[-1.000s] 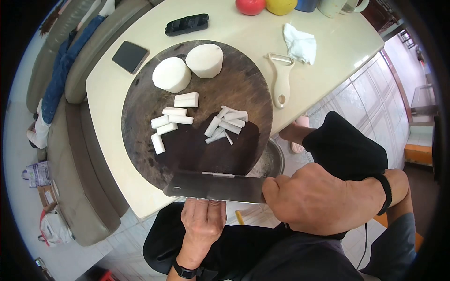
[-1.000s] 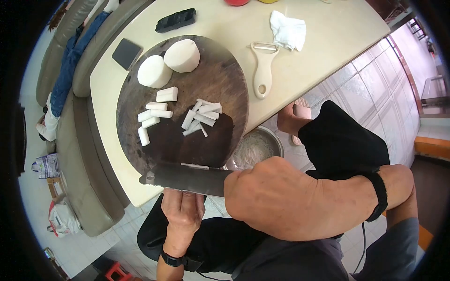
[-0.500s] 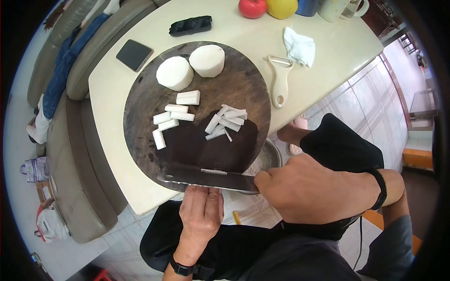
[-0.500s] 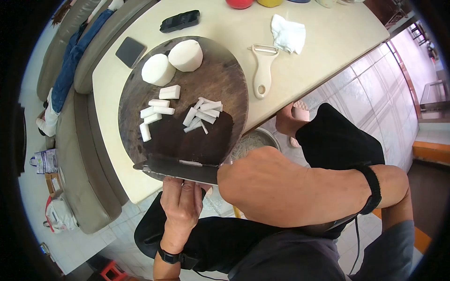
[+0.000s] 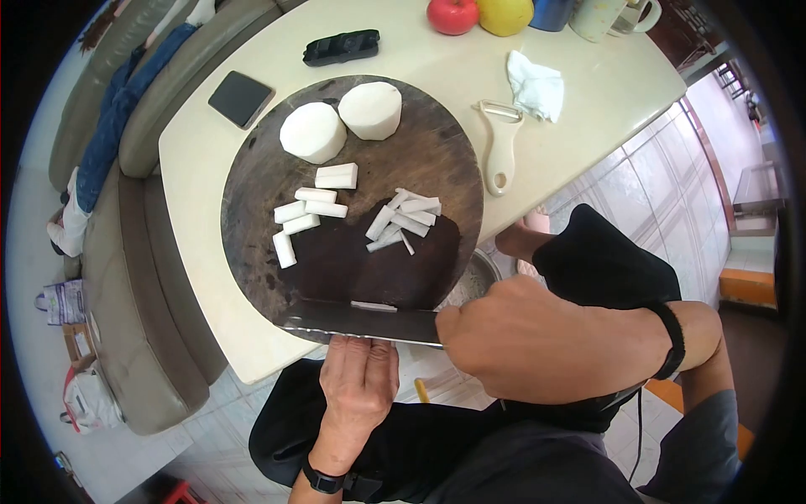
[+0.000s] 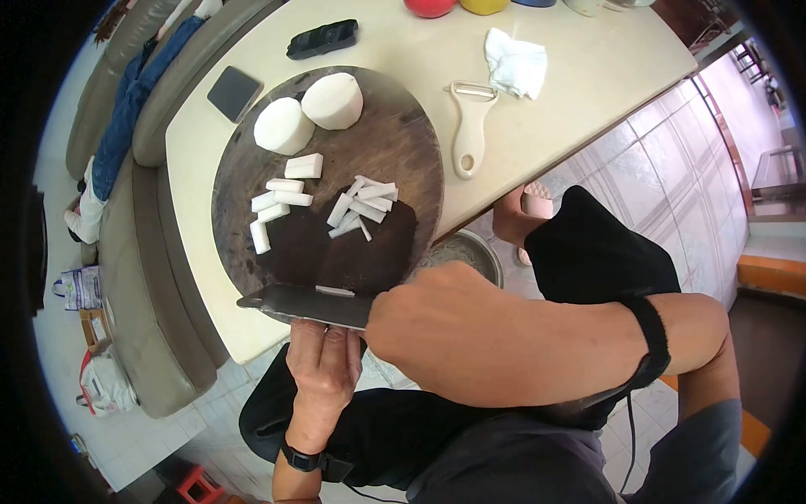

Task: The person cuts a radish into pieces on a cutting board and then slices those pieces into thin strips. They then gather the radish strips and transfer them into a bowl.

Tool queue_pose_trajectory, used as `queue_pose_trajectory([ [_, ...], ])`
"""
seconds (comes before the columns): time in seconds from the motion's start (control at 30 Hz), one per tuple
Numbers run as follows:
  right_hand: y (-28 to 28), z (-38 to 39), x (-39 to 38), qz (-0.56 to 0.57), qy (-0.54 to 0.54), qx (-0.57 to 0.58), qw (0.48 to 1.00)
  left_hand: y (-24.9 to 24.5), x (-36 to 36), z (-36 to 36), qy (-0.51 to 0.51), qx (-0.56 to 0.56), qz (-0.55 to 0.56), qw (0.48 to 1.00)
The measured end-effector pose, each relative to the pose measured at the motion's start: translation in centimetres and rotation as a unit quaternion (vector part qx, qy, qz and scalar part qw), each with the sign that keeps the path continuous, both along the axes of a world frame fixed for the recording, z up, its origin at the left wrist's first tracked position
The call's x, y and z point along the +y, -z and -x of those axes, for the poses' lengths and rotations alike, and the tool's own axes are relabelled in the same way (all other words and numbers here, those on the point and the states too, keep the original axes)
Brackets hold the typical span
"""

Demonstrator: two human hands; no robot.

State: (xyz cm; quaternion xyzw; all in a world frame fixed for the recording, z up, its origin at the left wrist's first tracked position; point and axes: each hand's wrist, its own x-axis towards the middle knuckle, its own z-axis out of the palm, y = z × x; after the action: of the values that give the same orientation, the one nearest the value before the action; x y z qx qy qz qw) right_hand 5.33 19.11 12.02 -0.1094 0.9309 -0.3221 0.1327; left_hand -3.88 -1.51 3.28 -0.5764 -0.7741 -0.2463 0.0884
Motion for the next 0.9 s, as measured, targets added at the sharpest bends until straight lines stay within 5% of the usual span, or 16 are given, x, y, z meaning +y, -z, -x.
queue_pose_trajectory([
  [0.13, 0.6, -0.1, -0.4, -0.006, 0.021, 0.019, 1.0, -0.5, 0.4, 0.1, -0.018, -0.003, -0.013, 1.0],
  [0.43, -0.2, -0.8, 1.0, 0.011, 0.102, -0.002, 0.995, -3.1, 0.3, 1.1, -0.138, -0.265, -0.067, 0.952],
  [0.67, -3.0, -1.7, 2.2, 0.232, 0.234, -0.113, 0.937, -3.5, 1.1, 1.0, -0.013, -0.058, 0.052, 0.997],
  [0.9, -3.2, -2.6, 3.3, 0.351, 0.278, -0.13, 0.884, -2.3, 0.4, 0.2, 0.036, -0.029, 0.028, 0.999],
])
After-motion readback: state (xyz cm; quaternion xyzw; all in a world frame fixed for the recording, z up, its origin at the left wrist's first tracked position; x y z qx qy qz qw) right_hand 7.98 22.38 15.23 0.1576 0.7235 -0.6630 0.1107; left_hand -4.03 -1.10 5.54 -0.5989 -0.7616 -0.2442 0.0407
